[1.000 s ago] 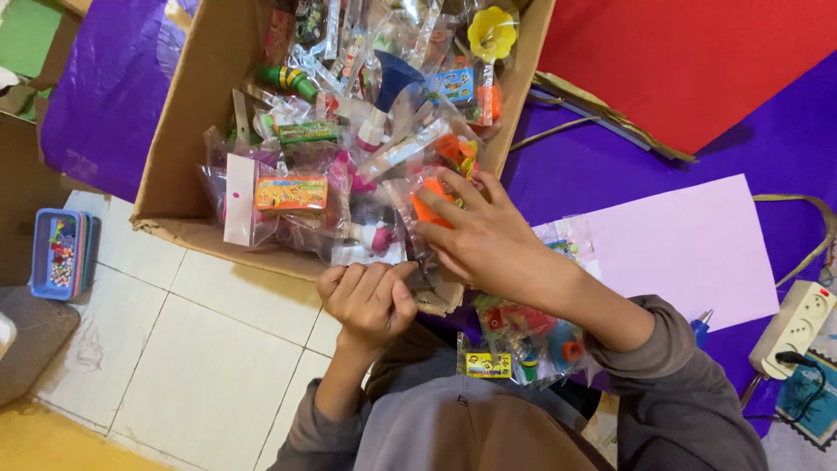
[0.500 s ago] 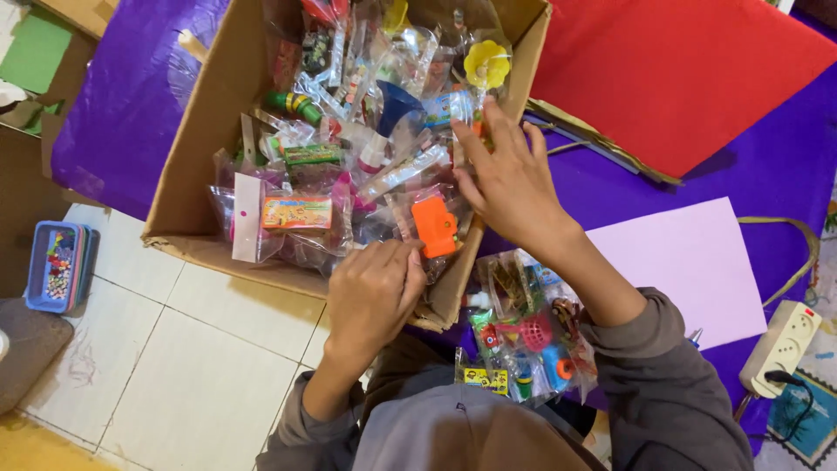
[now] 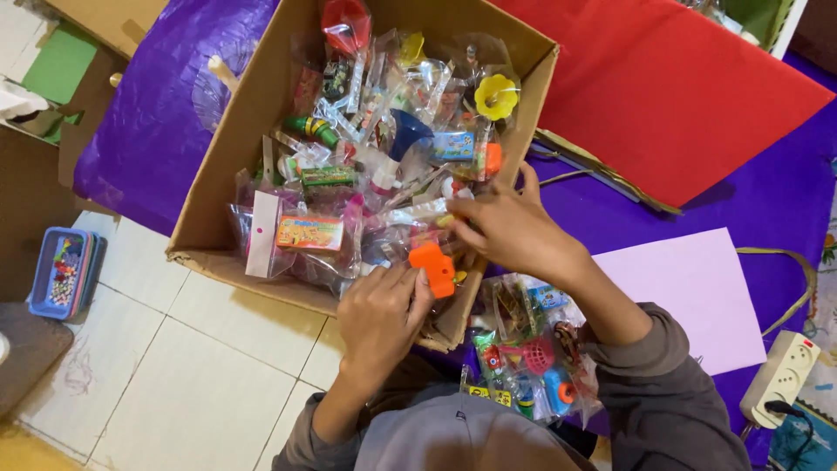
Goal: The person organizes small toys from a large box into individual plastic bags and seals them using a glue gun.
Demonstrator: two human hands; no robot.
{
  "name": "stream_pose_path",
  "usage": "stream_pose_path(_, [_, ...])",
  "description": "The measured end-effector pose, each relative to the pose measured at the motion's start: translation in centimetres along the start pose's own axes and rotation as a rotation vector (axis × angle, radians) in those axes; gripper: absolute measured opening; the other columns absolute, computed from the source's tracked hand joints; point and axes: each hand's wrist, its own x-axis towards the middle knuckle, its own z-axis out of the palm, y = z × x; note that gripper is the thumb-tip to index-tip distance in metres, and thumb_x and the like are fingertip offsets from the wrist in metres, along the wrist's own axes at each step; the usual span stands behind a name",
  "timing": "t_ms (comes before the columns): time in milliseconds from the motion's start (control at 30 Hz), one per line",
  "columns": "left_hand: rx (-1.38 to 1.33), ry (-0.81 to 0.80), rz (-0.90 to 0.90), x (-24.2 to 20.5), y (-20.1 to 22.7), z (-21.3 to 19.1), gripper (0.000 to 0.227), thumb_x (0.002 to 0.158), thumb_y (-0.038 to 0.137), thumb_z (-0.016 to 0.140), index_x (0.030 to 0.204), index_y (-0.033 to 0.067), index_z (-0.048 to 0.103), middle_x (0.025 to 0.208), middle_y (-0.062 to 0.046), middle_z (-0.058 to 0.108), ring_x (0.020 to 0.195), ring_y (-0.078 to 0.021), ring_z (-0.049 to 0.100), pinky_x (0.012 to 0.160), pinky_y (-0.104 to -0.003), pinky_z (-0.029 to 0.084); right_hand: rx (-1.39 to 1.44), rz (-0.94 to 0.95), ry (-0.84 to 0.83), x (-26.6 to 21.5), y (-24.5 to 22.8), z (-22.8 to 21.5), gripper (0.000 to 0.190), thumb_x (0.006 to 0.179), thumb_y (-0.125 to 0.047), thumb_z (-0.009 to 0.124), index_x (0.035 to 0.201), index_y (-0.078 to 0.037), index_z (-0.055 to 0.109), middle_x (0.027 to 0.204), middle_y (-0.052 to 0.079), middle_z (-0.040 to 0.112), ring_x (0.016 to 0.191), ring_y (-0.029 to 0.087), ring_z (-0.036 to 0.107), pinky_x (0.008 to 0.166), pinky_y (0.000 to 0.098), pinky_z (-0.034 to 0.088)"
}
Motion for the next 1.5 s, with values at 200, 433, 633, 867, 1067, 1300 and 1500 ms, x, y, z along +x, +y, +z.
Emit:
stream_pose_path(200, [0.054,-0.038,-0.113,1.1,1.5,-1.0,0.020,0.091,0.023,0.068,0.077,0.0101,0.072,0.084,0.001,0.073,0.063,-0.0195,0.060,0.056,-0.034,0.047,0.141,0.092,0.412,2.8,1.5,-2.6,0.020,0.096,-0.018,0.062,0.104,-0.004,0.073,0.102,0.012,0.064,0.091,0.028,0.057,0.086,0.0428,0.049])
stream_pose_path(433, [0.071,0.010,-0.112,0.9,1.3,-0.5,0.013,0.089,0.018,0.069,0.079,0.0097,0.070,0.077,0.002,0.068,0.060,-0.0178,0.058,0.056,-0.032,0.046,0.003,0.190,0.634,8.8,7.1,0.7,0.036,0.090,-0.019,0.068,0.121,-0.002,0.067,0.127,0.025,0.055,0.115,0.041,0.055,0.100,0.0505,0.044])
stream_pose_path(633, [0.081,0.003,-0.109,0.9,1.3,-0.5,0.012,0.089,0.018,0.068,0.081,0.0091,0.071,0.077,0.001,0.068,0.060,-0.0178,0.058,0.055,-0.032,0.046,-0.049,0.429,0.371,12.9,8.7,0.7,0.049,0.088,-0.025,0.064,0.133,-0.005,0.061,0.115,0.024,0.057,0.094,0.043,0.061,0.096,0.0796,0.028])
stream_pose_path(867, [0.069,-0.002,-0.113,1.0,1.4,-0.6,0.012,0.090,0.018,0.068,0.083,0.0093,0.071,0.076,0.001,0.068,0.060,-0.0181,0.058,0.055,-0.033,0.046,0.152,0.022,0.187,12.5,6.2,2.0,0.035,0.084,-0.013,0.057,0.115,-0.002,0.068,0.123,0.018,0.065,0.113,0.033,0.056,0.107,0.0632,0.027])
stream_pose_path(1067, [0.095,-0.004,-0.102,0.9,1.3,-0.3,0.011,0.090,0.018,0.068,0.085,0.0093,0.072,0.078,0.001,0.069,0.061,-0.0182,0.059,0.056,-0.032,0.047,0.475,-0.118,0.223,8.5,3.1,0.6,0.027,0.079,-0.008,0.062,0.105,-0.006,0.068,0.097,0.009,0.067,0.087,0.026,0.061,0.077,0.0379,0.050])
stream_pose_path(1300, [0.117,-0.009,-0.060,0.4,0.6,-0.1,0.016,0.097,0.031,0.065,0.086,0.0209,0.072,0.066,0.001,0.062,0.066,-0.0203,0.067,0.059,-0.031,0.051,0.799,-0.032,0.554,3.0,2.6,-2.9,0.042,0.087,-0.001,0.063,0.125,-0.019,0.059,0.083,0.003,0.063,0.078,0.016,0.067,0.074,0.0303,0.056])
stream_pose_path(1500, [0.140,0.025,-0.014,-0.3,0.6,0.0,0.012,0.099,0.028,0.067,0.092,0.0207,0.073,0.071,0.002,0.065,0.071,-0.0198,0.067,0.064,-0.031,0.052,1.076,-0.082,0.623,-5.1,3.9,-5.8,0.043,0.098,0.008,0.054,0.139,-0.006,0.052,0.095,0.008,0.050,0.089,0.022,0.073,0.084,0.0352,0.062])
